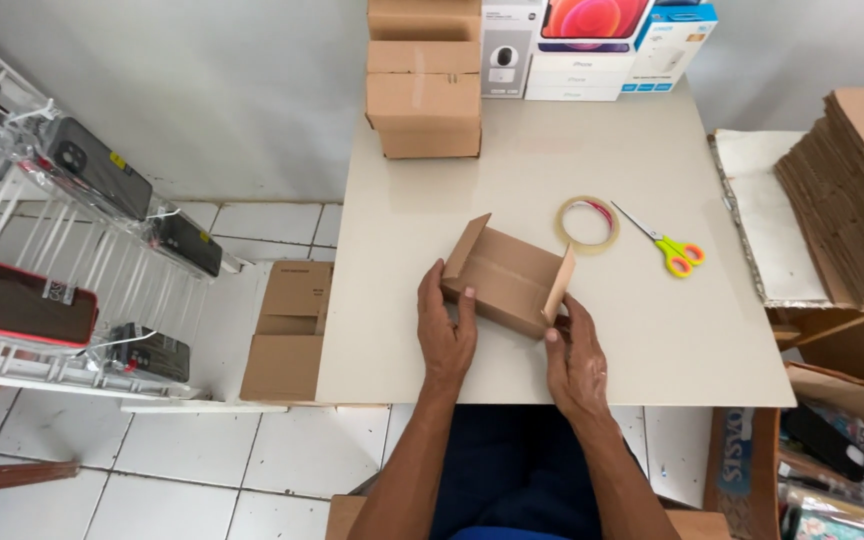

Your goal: The person assembles a small cardboard box, folds the flaps, and seals it with clear packing tape using scissors to cut the tape. The sealed box is then placed on a stack of other boxes on the table.

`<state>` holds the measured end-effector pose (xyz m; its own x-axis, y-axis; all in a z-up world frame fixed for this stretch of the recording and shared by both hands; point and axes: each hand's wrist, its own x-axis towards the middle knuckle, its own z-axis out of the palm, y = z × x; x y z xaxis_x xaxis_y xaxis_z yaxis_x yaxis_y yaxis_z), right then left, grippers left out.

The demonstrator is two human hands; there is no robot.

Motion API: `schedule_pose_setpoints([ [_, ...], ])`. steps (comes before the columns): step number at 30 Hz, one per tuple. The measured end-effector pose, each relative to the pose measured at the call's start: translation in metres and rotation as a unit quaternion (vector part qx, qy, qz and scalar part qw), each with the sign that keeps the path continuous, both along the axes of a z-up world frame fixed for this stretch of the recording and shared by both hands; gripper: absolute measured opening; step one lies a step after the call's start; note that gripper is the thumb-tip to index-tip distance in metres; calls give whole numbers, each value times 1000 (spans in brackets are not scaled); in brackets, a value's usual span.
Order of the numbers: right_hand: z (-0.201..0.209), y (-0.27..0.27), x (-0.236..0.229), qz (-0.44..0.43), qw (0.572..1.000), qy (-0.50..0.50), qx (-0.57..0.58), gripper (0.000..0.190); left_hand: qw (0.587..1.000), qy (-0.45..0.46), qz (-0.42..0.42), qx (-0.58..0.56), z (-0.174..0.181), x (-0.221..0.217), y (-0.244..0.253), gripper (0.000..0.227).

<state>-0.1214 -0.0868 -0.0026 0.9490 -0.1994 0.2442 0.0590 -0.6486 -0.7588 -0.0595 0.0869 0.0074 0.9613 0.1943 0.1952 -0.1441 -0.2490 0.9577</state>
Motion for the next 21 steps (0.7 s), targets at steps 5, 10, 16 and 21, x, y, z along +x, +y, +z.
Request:
schedule_pose_setpoints([
  [5,-3,0,2,-17,1000,-17,-16,52,999,24,-7,26,3,-1,0,56],
  [10,-12,-4,8,-42,999,-24,5,48,997,48,-15,59,1,-4,0,63],
  [16,1,0,4,-37,999,-15,2,44,994,56,-9,99,5,-7,0,63],
  [21,-5,-6,5,-13,998,-20,53,54,997,10,10,77,-14,-3,-4,70],
])
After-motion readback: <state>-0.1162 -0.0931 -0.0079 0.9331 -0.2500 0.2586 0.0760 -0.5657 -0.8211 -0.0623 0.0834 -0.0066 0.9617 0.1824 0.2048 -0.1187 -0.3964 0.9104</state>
